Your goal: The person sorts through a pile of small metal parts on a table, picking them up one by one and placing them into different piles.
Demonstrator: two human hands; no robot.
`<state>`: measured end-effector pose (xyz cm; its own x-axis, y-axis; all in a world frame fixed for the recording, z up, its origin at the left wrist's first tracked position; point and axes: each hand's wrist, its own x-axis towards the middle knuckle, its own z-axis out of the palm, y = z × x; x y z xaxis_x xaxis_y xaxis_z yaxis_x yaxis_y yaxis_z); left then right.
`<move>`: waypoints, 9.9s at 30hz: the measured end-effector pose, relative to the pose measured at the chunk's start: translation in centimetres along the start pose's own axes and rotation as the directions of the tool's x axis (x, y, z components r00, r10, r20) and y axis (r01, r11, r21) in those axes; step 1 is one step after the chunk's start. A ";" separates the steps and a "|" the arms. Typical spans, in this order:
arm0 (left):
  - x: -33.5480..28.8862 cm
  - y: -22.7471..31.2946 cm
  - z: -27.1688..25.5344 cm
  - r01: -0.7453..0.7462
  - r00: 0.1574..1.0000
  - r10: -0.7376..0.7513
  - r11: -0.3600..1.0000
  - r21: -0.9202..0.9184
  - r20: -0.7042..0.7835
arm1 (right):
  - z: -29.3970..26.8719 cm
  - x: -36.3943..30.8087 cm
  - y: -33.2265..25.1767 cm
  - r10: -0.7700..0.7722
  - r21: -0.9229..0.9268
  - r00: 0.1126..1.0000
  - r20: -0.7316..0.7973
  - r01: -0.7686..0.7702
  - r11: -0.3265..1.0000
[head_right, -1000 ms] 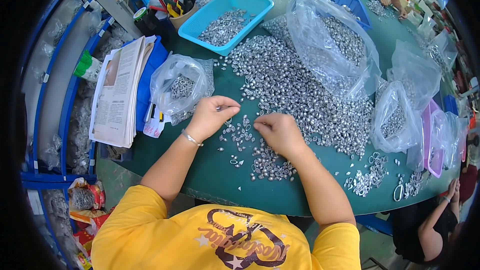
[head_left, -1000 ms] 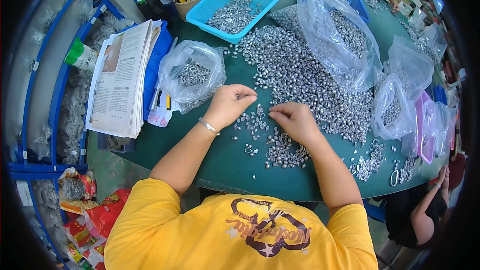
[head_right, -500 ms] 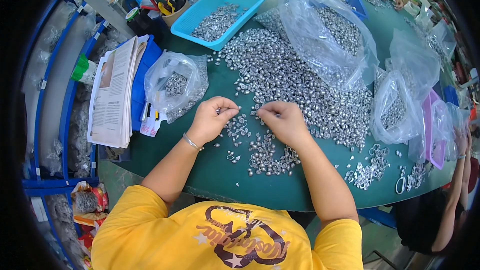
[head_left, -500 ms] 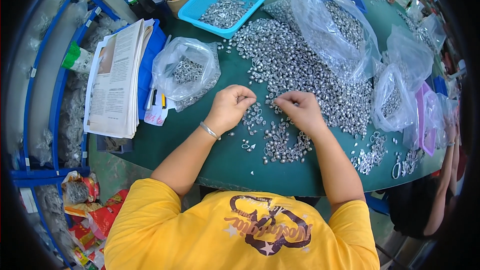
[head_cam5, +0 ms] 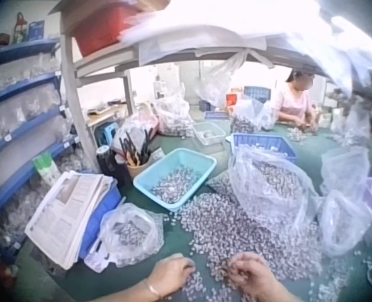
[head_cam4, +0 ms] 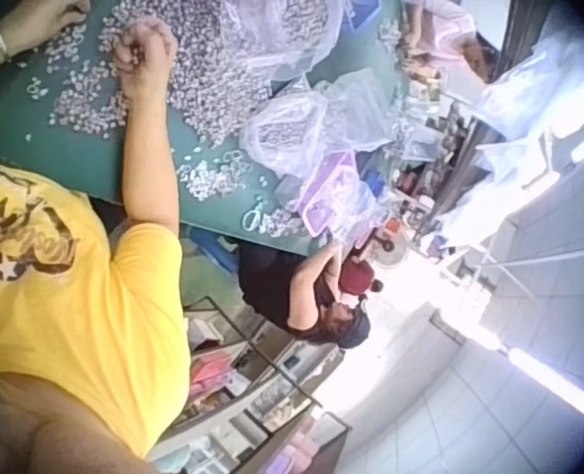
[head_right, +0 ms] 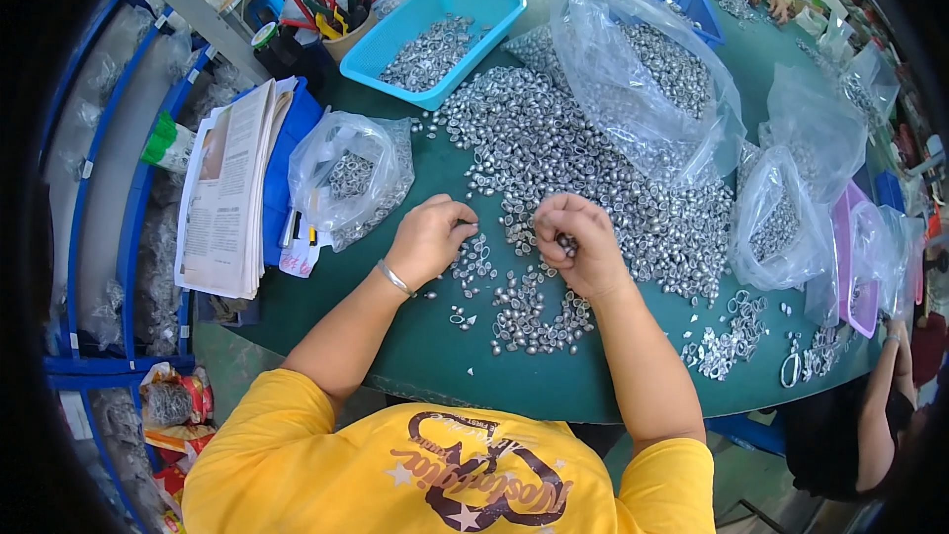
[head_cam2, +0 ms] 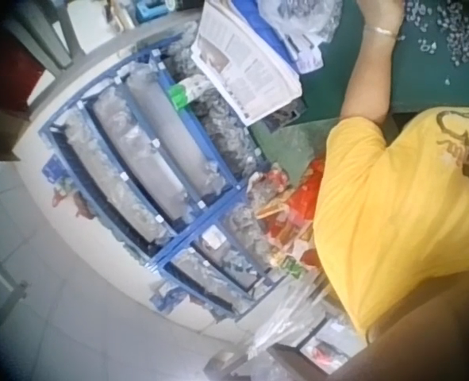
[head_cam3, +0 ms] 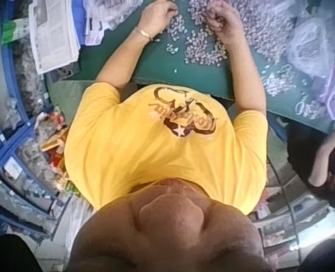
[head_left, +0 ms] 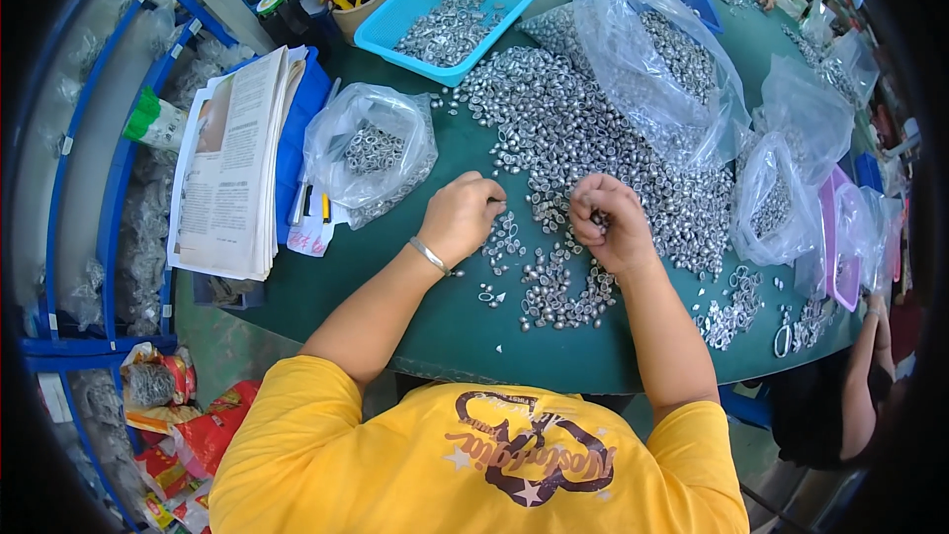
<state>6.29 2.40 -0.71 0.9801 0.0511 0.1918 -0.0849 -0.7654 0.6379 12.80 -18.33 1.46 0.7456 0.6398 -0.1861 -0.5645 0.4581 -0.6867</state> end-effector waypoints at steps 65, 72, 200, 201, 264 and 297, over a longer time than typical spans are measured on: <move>-2.0 1.9 -0.2 -0.009 0.999 0.005 0.995 0.102 0.043 | -1.3 -1.8 2.8 -0.478 -0.966 0.855 0.201 0.094 -0.239; -1.6 2.2 0.1 -0.078 0.996 0.075 0.993 0.088 0.045 | -1.3 -1.6 2.7 -0.493 -0.981 0.849 0.191 0.177 -0.076; -9.3 1.6 -3.1 -0.018 0.967 -0.112 0.865 -0.501 -0.228 | -2.5 -7.8 -5.6 -0.357 -0.964 0.933 -0.048 0.051 0.262; -9.2 2.1 -3.1 0.011 0.981 -0.104 0.869 -0.494 -0.161 | -2.8 -9.1 -4.2 -0.316 -0.987 0.948 0.042 0.088 0.131; -3.0 5.7 2.2 0.343 0.929 -0.145 0.678 -0.650 0.340 | -3.9 -13.2 1.9 -0.413 -0.765 0.840 -0.353 -0.005 0.644; -1.2 6.5 2.9 -0.093 0.989 0.119 0.965 -0.245 0.093 | -2.7 -8.7 1.8 -0.475 -0.986 0.865 0.165 0.138 -0.091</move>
<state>5.08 -4.49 1.07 0.9754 -0.1003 0.1965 -0.2175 -0.5860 0.7806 6.24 -24.73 -0.06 0.8542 0.4376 0.2808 0.5036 -0.5619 -0.6562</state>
